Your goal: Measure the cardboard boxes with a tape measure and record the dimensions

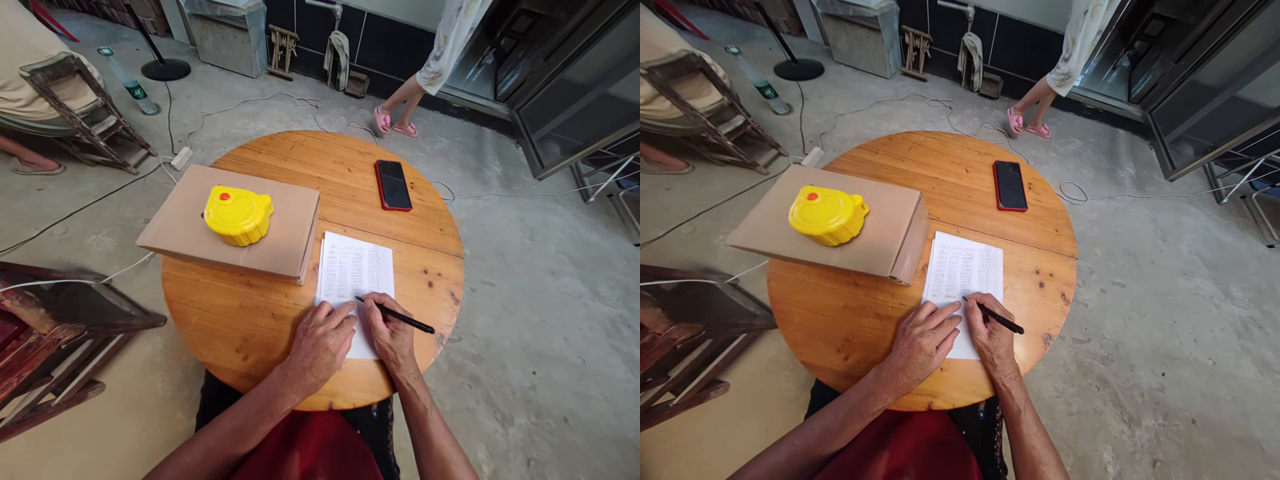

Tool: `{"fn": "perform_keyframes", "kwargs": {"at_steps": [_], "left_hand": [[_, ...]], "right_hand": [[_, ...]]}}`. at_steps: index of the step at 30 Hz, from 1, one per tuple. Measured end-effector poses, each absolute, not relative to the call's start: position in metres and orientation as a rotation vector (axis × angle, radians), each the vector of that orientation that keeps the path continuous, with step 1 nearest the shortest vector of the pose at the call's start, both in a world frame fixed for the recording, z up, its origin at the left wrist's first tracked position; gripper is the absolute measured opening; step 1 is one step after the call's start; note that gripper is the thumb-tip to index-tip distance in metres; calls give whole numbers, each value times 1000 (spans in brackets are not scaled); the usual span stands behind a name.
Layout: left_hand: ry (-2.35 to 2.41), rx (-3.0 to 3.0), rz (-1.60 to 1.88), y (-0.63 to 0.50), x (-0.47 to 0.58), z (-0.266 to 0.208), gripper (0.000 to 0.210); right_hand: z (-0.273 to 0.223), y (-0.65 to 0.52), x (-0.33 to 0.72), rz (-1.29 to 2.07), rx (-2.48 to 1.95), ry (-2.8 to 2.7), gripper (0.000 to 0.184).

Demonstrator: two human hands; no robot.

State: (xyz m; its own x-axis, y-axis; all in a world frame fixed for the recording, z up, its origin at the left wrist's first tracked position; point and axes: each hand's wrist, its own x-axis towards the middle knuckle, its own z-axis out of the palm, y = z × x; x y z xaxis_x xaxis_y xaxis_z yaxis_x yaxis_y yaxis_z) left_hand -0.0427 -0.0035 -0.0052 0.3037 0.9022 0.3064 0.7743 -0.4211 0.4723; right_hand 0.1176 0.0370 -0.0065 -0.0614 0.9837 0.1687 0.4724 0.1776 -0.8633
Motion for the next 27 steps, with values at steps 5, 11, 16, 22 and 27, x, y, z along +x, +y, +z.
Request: {"fn": "perform_keyframes", "kwargs": {"at_steps": [5,11,16,22,27], "left_hand": [[1531,2337,799,-4,-43,-5,17],[1539,2354,800,-4,-43,-6,17],[1538,2377,756,-3,-43,-4,20],[1532,2393,754,-3,-42,-4,19],[1545,2384,720,-3,-41,-2,19]], "right_hand": [[-4,38,115,801,-1369,-1690,16],[-8,35,118,803,-1416,-1624,18],[-15,34,120,852,-1443,-1479,19],[-11,36,118,830,-1397,-1569,18],[-11,35,118,809,-1414,-1537,19]]}}
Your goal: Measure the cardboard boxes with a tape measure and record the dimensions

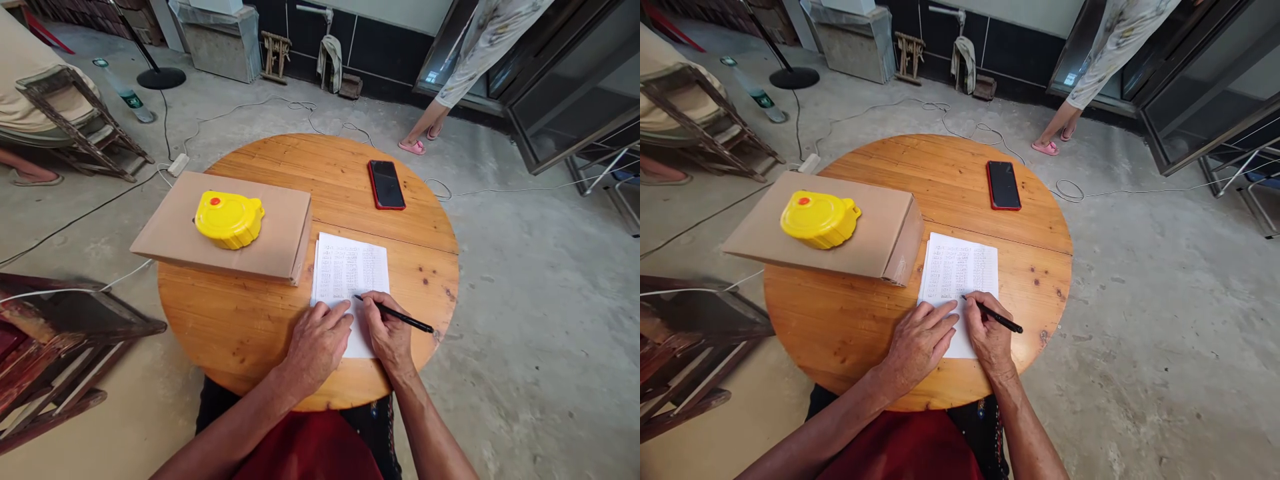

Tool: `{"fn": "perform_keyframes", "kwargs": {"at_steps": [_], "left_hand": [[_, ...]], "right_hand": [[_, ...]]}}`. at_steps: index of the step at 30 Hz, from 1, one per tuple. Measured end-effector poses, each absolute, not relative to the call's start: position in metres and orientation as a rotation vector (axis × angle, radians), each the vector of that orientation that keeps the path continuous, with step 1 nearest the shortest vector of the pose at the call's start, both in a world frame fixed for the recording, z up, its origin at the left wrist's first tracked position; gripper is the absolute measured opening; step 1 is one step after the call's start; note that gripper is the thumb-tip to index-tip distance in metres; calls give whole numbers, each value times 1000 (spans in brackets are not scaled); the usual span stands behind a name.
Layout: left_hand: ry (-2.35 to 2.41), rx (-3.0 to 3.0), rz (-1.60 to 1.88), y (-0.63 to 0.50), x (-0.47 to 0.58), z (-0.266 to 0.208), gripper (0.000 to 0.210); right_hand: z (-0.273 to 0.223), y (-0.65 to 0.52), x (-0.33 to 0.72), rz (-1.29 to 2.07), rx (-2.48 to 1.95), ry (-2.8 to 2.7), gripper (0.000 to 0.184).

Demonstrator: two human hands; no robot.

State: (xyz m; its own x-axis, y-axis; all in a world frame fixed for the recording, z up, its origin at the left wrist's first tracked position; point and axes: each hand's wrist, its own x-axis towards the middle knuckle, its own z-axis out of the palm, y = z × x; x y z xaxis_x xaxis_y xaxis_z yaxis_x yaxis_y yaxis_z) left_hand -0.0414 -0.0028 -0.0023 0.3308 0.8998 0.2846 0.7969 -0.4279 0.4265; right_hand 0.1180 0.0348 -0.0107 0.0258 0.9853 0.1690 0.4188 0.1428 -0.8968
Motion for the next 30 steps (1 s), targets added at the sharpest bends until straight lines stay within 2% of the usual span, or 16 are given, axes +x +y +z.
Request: {"fn": "perform_keyframes", "kwargs": {"at_steps": [30], "left_hand": [[1565,2357,766,-3,-41,-4,18]], "right_hand": [[-8,36,116,718,-1437,-1648,16]]}}
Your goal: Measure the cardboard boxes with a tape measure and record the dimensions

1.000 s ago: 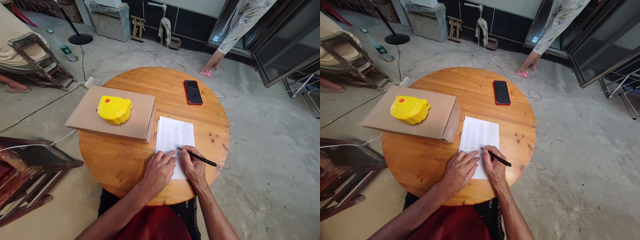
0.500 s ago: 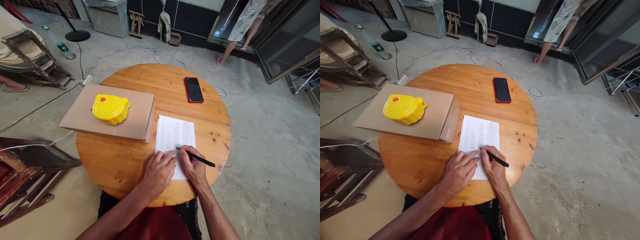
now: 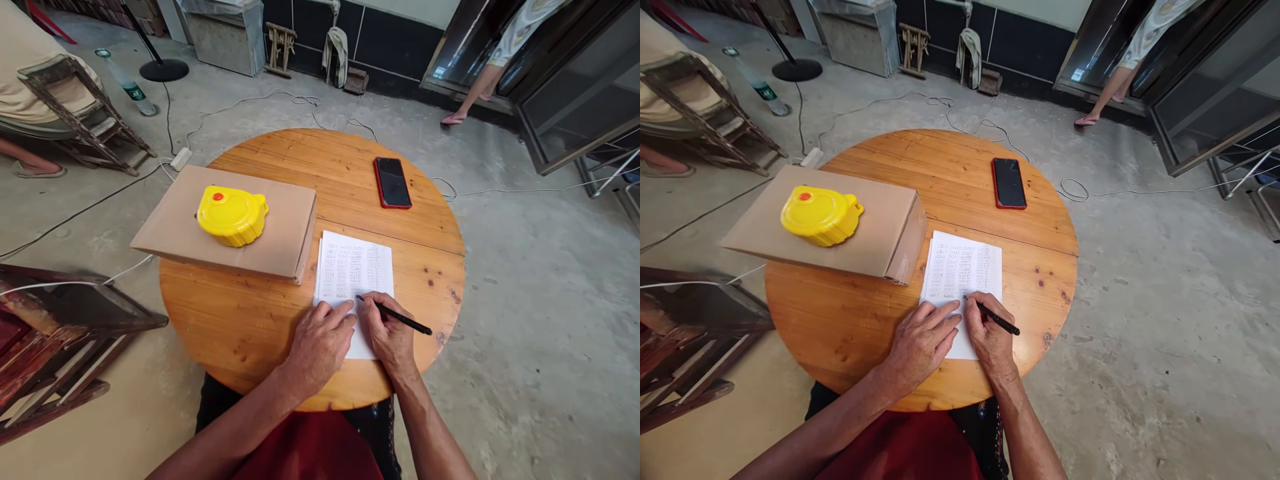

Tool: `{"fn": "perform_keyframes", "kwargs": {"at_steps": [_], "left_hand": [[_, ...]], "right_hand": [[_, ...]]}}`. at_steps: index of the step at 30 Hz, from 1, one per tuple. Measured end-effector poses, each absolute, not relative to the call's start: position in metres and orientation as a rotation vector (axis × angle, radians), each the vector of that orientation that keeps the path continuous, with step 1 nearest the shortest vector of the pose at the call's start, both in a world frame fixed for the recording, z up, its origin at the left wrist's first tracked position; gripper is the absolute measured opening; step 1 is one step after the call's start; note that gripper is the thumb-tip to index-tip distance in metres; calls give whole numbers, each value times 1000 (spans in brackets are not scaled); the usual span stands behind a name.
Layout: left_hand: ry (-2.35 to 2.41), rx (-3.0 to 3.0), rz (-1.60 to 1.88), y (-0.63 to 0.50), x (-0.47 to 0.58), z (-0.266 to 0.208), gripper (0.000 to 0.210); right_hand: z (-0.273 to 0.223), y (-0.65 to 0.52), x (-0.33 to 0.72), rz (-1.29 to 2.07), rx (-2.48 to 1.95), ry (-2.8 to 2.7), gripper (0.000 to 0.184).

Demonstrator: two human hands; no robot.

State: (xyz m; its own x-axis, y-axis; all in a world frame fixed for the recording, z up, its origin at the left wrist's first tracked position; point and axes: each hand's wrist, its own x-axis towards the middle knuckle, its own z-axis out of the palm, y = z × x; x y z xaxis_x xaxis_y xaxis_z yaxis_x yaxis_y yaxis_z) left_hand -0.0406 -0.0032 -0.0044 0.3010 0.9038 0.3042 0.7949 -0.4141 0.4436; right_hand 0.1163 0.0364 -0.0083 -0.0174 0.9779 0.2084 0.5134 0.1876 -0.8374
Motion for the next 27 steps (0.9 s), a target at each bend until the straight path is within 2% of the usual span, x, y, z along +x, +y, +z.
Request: {"fn": "perform_keyframes", "kwargs": {"at_steps": [19,27], "left_hand": [[1568,2371,758,-3,-41,-5,17],[1572,2361,763,-3,-41,-7,17]], "right_hand": [[-16,32,119,795,-1458,-1490,15],[-14,34,118,716,-1458,-1597,15]]}}
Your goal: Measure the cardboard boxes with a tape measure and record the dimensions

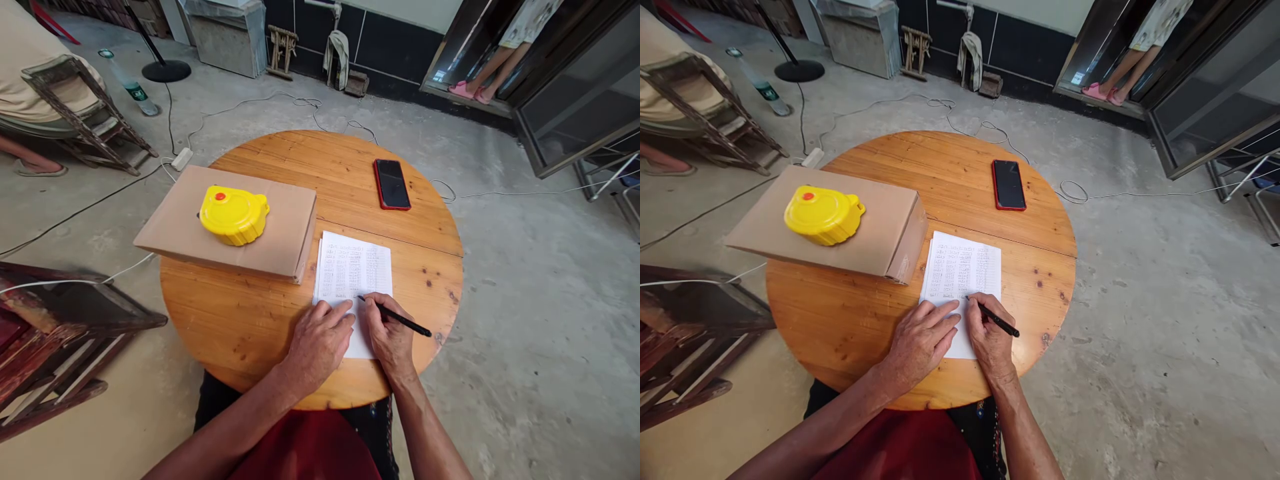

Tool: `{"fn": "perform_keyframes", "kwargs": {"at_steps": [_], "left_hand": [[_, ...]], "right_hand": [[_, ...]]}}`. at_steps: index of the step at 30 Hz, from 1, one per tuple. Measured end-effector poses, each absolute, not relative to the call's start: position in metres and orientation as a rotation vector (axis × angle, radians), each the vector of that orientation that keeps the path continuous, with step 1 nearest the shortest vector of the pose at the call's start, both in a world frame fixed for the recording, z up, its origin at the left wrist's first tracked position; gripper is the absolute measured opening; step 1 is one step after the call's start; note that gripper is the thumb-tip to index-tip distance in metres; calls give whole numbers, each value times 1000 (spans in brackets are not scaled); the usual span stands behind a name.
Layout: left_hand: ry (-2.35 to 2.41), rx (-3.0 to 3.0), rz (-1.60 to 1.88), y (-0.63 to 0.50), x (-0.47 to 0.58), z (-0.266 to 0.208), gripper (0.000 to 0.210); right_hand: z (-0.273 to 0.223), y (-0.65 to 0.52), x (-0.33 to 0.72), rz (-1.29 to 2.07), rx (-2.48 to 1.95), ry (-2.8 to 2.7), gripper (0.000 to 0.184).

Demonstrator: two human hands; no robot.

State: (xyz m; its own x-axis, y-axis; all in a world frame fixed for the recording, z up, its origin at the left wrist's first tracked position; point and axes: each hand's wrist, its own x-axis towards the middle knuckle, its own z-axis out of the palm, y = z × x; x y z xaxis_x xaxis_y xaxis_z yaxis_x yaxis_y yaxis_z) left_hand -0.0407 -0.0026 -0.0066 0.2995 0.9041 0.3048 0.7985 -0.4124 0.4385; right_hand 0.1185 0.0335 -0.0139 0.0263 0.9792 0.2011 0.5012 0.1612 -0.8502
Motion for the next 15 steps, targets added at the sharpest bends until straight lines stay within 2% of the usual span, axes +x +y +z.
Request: {"fn": "perform_keyframes", "kwargs": {"at_steps": [15], "left_hand": [[1572,2355,759,-3,-41,-5,18]], "right_hand": [[-11,35,117,748,-1461,-1606,16]]}}
